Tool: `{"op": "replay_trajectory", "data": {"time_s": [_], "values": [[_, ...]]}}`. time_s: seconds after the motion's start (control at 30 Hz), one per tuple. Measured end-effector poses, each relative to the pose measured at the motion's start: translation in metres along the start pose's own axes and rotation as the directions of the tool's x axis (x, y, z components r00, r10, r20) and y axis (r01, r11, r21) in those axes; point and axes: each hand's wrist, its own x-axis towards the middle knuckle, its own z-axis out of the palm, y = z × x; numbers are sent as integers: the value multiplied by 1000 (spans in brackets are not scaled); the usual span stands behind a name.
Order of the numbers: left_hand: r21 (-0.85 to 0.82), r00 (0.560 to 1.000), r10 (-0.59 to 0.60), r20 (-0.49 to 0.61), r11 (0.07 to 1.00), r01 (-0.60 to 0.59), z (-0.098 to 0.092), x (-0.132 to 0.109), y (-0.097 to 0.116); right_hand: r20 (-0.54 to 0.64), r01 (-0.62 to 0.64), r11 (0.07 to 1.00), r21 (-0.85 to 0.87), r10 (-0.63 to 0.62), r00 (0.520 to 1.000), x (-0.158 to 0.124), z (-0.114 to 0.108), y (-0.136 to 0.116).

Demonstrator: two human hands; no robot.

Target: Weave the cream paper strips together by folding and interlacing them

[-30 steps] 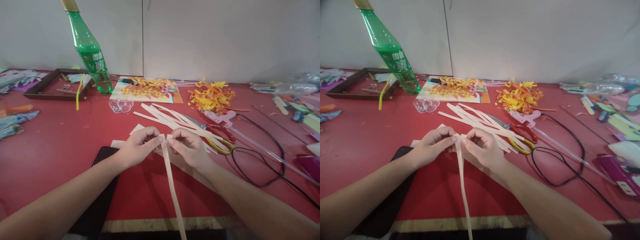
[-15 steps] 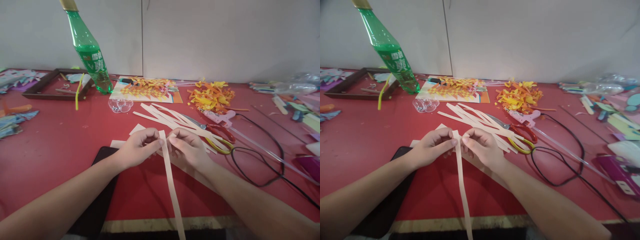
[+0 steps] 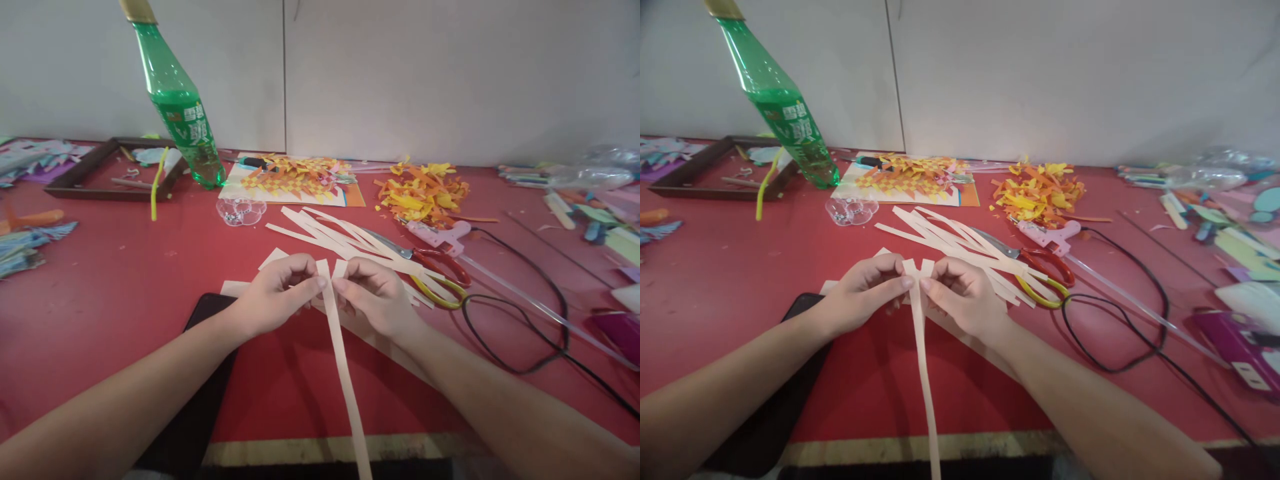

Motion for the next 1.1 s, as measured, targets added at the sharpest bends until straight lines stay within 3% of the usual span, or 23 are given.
{"op": "replay_trajectory", "data": {"time_s": [0.1,0.33,0.57,1.0,1.1], "values": [[-7,1000,13,0,1000,-13,-1,0,-1,7,12,1000,15,-12,1000,1,0,-1],[-22,989,7,145,1000,-4,1,-3,5,12,-1,997,81,0,1000,1,0,-2],[-139,985,87,146,988,-67,2,-1,5,79,-20,990,140,9,997,0,1,0],[-143,998,20,54,990,-12,4,-1,4,9,26,1000,1,-26,1000,0,0,-4],[-147,997,51,55,988,-42,3,-1,5,-2,23,1000,4,-23,1000,-1,0,-4]]}}
